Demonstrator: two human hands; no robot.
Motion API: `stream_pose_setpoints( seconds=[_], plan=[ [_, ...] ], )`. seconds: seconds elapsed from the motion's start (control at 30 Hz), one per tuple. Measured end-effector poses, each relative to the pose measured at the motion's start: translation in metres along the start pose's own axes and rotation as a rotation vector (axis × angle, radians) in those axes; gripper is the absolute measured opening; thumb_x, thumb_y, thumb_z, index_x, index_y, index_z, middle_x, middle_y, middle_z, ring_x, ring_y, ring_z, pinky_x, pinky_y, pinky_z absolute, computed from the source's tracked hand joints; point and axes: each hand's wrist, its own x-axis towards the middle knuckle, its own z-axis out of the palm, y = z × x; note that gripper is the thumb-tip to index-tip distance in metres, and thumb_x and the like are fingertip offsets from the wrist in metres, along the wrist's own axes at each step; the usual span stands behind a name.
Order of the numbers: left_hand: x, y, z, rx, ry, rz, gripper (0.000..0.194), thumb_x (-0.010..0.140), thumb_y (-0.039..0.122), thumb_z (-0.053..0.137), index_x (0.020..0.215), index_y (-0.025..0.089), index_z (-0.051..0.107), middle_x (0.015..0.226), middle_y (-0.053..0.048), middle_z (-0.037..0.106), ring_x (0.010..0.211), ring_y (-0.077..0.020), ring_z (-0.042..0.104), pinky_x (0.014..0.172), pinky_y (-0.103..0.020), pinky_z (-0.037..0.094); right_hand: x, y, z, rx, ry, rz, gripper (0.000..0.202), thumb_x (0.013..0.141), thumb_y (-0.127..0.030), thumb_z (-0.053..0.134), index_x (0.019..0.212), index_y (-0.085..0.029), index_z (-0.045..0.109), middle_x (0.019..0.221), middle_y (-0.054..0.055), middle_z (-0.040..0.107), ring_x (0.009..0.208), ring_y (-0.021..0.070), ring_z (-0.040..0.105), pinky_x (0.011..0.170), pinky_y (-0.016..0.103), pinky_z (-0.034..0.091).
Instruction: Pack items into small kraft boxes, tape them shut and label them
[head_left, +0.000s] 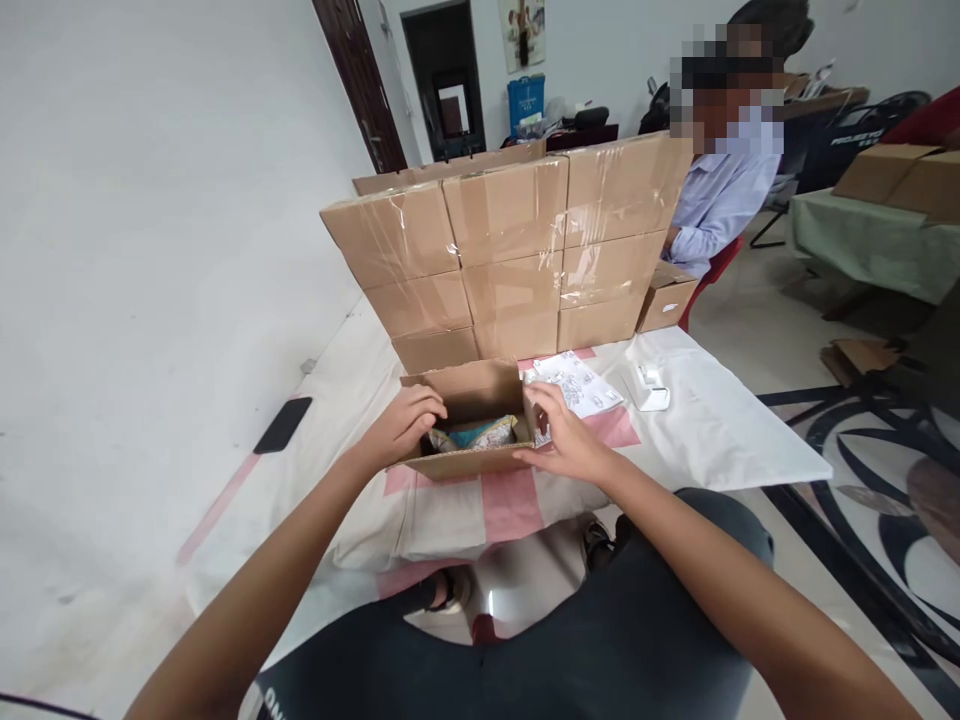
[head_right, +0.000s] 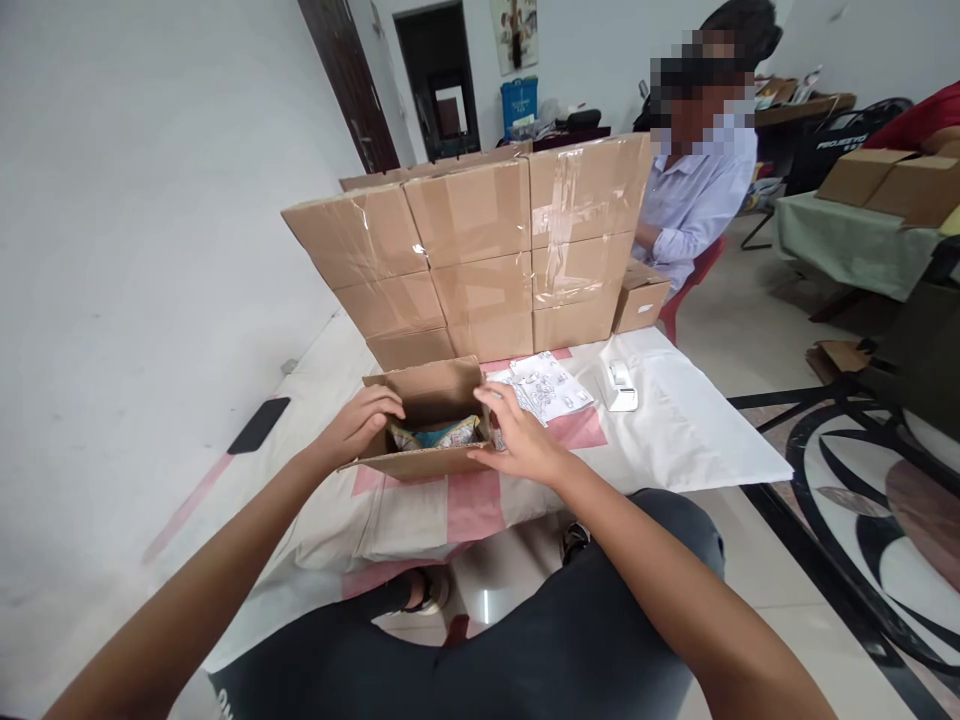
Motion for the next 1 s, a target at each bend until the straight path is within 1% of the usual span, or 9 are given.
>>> stream_pose_setpoints(
  seconds=[0.07, 0.17, 0.23, 0.33, 0.47, 0.6, 0.73, 0.83, 1.0],
  plan=[
    [-0.018, -0.004, -0.002, -0.077, 0.130, -0.039, 0.079, 0.099, 0.064, 0.004, 0.110, 0.018, 0.067, 0.121, -0.016, 0.065, 0.115, -0.0265, 0.060, 0.101, -0.045, 0.047, 0.001, 0.000, 0.005, 0.063, 0.008, 0.075, 0.091, 0.087, -0.044, 0.073, 0.158, -0.027, 0.020, 0.141, 0.018, 0.046, 0.108, 0.0297, 0.060, 0.093, 0.048, 0.051],
    [-0.036, -0.008, -0.005, -0.161, 0.191, -0.089, 0.093, 0.096, 0.058, -0.015, 0.119, 0.017, 0.065, 0.120, -0.018, 0.068, 0.104, -0.0265, 0.068, 0.086, -0.044, 0.056, 0.004, 0.000, 0.013, 0.095, -0.078, 0.170, 0.060, 0.095, -0.041, 0.062, 0.150, -0.026, 0.044, 0.116, 0.011, 0.063, 0.097, 0.0274, 0.061, 0.090, 0.046, 0.051],
    [-0.039, -0.008, -0.007, -0.173, 0.169, -0.102, 0.072, 0.101, 0.062, 0.012, 0.118, 0.019, 0.067, 0.112, -0.015, 0.072, 0.098, -0.0266, 0.069, 0.083, -0.042, 0.057, 0.006, -0.001, 0.021, 0.114, -0.034, 0.207, 0.038, 0.099, -0.037, 0.055, 0.134, -0.024, 0.060, 0.101, 0.008, 0.064, 0.091, 0.0249, 0.060, 0.087, 0.043, 0.051],
    [-0.034, -0.009, -0.003, 0.025, 0.158, -0.144, 0.036, 0.094, 0.054, 0.058, 0.112, 0.027, 0.074, 0.136, -0.013, 0.063, 0.129, -0.0354, 0.054, 0.108, -0.055, 0.043, 0.010, -0.001, 0.034, 0.208, 0.116, 0.284, 0.034, 0.097, -0.031, 0.054, 0.129, -0.022, 0.060, 0.092, 0.005, 0.062, 0.079, 0.0202, 0.057, 0.077, 0.036, 0.051],
    [-0.021, -0.021, 0.010, 0.437, 0.178, -0.355, 0.060, 0.092, 0.061, 0.053, 0.145, 0.032, 0.053, 0.167, -0.015, 0.022, 0.150, -0.0459, 0.021, 0.112, -0.070, 0.028, 0.013, 0.004, 0.042, 0.242, 0.260, 0.341, 0.074, 0.085, -0.022, 0.062, 0.154, -0.027, 0.034, 0.131, 0.011, 0.053, 0.077, 0.0153, 0.055, 0.074, 0.034, 0.053],
    [-0.020, -0.027, 0.013, 0.410, 0.140, -0.425, 0.092, 0.089, 0.068, 0.052, 0.161, 0.023, 0.017, 0.142, -0.020, 0.051, 0.135, -0.0397, 0.046, 0.106, -0.060, 0.040, 0.011, 0.008, 0.036, 0.230, 0.226, 0.358, 0.085, 0.083, -0.026, 0.068, 0.158, -0.030, 0.027, 0.148, 0.014, 0.041, 0.077, 0.0143, 0.057, 0.075, 0.036, 0.055],
    [-0.027, -0.016, 0.012, 0.347, 0.077, -0.341, 0.073, 0.091, 0.065, 0.049, 0.154, 0.028, 0.037, 0.127, -0.012, 0.059, 0.120, -0.0332, 0.054, 0.099, -0.049, 0.044, 0.011, 0.013, 0.028, 0.242, 0.180, 0.355, 0.080, 0.083, -0.034, 0.071, 0.155, -0.026, 0.035, 0.147, 0.015, 0.049, 0.068, 0.0126, 0.057, 0.076, 0.037, 0.054],
    [-0.030, -0.006, 0.017, 0.409, -0.058, -0.304, 0.045, 0.099, 0.057, 0.037, 0.130, 0.037, 0.064, 0.127, -0.006, 0.062, 0.118, -0.0312, 0.054, 0.099, -0.049, 0.041, 0.014, 0.030, 0.003, 0.182, 0.228, 0.436, 0.063, 0.082, -0.036, 0.072, 0.141, -0.023, 0.055, 0.138, 0.012, 0.060, 0.069, 0.0138, 0.059, 0.080, 0.036, 0.054],
    [-0.035, 0.002, 0.025, 0.565, -0.112, -0.281, 0.056, 0.090, 0.064, 0.055, 0.137, 0.033, 0.060, 0.134, -0.009, 0.059, 0.121, -0.0347, 0.052, 0.099, -0.052, 0.040, -0.008, 0.082, -0.095, 0.010, 0.573, 1.018, 0.016, 0.089, -0.031, 0.063, 0.092, -0.018, 0.071, 0.104, 0.007, 0.071, 0.080, 0.0168, 0.060, 0.081, 0.031, 0.049]
  ],
)
